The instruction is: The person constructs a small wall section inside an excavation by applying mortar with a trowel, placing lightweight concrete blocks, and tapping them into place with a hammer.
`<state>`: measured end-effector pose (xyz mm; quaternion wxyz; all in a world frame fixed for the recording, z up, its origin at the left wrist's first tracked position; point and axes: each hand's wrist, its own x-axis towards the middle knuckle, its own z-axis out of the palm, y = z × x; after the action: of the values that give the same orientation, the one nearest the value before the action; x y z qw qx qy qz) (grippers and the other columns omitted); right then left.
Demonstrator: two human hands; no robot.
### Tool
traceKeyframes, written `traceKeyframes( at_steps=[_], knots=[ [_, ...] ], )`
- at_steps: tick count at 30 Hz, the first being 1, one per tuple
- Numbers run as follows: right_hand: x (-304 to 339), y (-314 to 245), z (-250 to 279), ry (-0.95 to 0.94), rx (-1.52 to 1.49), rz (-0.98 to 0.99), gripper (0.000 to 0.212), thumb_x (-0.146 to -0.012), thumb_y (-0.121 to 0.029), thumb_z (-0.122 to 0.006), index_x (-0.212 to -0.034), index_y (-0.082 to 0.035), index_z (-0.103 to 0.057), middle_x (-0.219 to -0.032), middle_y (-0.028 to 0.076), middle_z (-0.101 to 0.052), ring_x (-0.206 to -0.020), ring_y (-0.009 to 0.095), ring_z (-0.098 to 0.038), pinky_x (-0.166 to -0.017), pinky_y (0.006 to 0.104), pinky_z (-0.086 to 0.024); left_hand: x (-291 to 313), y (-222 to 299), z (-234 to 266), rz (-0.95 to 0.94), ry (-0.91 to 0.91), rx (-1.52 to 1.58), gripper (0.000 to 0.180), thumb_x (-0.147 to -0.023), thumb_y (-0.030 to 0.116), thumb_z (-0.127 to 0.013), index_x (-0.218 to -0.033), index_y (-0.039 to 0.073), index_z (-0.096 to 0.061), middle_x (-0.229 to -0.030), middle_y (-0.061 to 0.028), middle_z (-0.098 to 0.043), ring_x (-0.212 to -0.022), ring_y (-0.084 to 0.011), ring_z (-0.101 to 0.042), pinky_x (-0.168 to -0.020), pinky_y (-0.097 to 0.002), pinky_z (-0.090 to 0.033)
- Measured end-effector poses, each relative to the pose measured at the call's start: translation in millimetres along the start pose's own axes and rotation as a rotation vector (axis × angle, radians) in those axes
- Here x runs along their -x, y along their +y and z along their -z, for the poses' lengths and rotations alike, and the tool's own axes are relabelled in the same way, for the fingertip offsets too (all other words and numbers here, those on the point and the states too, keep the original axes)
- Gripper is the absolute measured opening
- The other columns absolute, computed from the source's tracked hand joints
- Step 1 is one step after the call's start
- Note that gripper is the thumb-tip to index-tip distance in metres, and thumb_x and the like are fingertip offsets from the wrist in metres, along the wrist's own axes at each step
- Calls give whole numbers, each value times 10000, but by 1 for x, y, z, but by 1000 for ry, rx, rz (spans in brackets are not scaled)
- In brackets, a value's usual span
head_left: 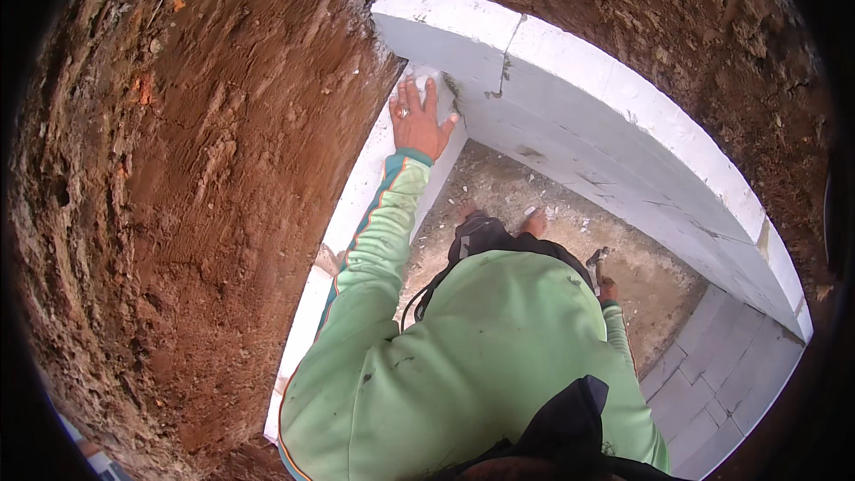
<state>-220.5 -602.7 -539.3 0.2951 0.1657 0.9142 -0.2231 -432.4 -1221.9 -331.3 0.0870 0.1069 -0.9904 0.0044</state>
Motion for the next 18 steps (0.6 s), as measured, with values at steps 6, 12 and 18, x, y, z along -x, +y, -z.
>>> traceKeyframes(
  at_steps=[6,12,18],
  knots=[
    [36,14,-37,136,-166,54,403,-892,-377,-696,-1080,-23,-743,-1002,295,-709,-967,482,-685,-811,539,-524,-37,-4,-4,226,-1,94,937,-917,580,-634,-1576,-23,-350,-1669,-299,-171,-1538,-425,-233,-1210,-532,-249],
    [105,60,-104,108,-225,-57,313,-906,-253,-617,-1086,-29,-742,-979,299,-704,-947,472,-687,-787,532,-532,-9,-22,11,104,-93,161,1015,-857,516,-735,-1588,-40,-300,-1679,-312,-122,-1549,-427,-202,-1222,-542,-221],
    [163,40,-111,70,-209,-131,284,-915,-261,-628,-1029,-21,-726,-900,249,-704,-834,429,-684,-721,506,-532,54,10,53,93,-178,167,1061,-823,368,-811,-1601,-47,-222,-1664,-322,-154,-1542,-444,-222,-1242,-526,-203]
  ],
)
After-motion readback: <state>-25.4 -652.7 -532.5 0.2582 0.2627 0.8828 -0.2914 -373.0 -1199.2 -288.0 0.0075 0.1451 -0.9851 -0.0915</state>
